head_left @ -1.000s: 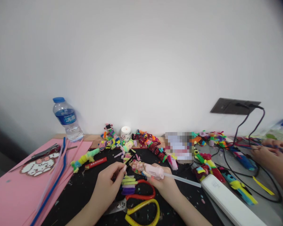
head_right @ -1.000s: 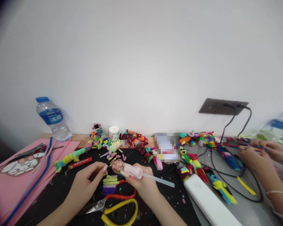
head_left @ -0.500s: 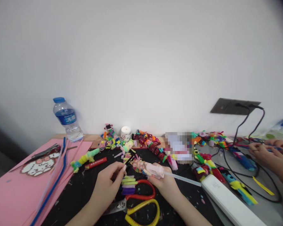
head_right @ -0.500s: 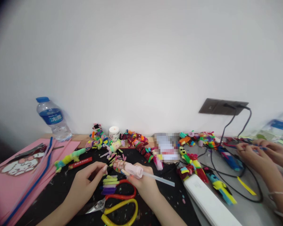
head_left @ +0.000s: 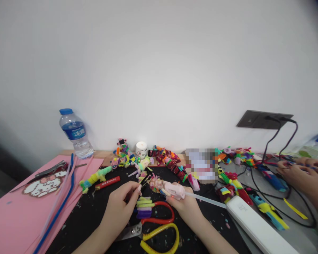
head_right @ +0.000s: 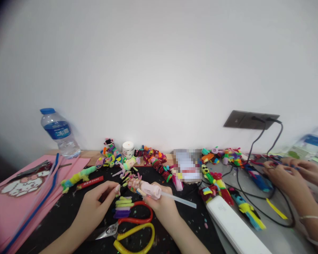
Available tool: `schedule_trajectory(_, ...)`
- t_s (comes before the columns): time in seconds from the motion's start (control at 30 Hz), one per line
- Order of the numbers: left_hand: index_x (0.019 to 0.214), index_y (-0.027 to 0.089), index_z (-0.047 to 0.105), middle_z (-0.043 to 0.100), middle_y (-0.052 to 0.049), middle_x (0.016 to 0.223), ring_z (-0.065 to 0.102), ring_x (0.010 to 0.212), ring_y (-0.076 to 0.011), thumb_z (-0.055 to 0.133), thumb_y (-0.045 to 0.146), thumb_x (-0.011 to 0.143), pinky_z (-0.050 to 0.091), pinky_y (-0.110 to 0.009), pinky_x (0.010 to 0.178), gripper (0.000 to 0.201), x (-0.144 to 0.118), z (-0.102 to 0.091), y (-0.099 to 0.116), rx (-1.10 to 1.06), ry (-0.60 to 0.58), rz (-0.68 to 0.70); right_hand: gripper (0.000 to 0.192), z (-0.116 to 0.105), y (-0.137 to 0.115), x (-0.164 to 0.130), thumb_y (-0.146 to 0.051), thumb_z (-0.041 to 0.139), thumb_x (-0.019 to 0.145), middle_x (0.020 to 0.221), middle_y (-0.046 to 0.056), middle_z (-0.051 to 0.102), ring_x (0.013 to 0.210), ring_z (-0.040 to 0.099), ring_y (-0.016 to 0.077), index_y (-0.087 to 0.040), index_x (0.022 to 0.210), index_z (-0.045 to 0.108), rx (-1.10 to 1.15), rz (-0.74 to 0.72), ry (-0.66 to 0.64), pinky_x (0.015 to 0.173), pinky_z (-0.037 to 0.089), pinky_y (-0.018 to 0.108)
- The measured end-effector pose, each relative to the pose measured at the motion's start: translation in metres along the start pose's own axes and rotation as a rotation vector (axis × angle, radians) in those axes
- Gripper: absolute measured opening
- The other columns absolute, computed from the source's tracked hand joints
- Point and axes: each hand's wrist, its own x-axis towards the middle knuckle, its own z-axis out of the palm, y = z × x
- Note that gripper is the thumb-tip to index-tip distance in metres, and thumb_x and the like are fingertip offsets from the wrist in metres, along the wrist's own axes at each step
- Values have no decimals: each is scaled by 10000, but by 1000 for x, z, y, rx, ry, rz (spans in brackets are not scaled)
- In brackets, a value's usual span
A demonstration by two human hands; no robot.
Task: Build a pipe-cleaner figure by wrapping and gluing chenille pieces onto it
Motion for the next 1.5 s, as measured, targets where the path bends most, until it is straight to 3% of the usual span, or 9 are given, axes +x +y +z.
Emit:
schedule_trajectory(0.53, 745, 176, 571, 603, -6, 671, 549, 606, -158, 430, 286, 844, 406, -222, 556, 204, 1, 0, -1, 22, 15, 1, 26, -1, 4, 1, -169, 582, 686, 604, 6, 604, 528, 502, 132, -156, 666, 594, -43, -1, 33, 526, 421, 230)
schedule_trajectory(1.5, 768, 168, 578, 597, 1, 675, 544, 606, -151, 451, 285, 846, 397, -212, 554, 189, 1, -1, -2, -3, 27, 4, 96, -1, 6, 2, -180, 575, 706, 552, -22, 522, 499, 447, 118, -155, 620, 542, -79, 0, 61, 491, 358, 226)
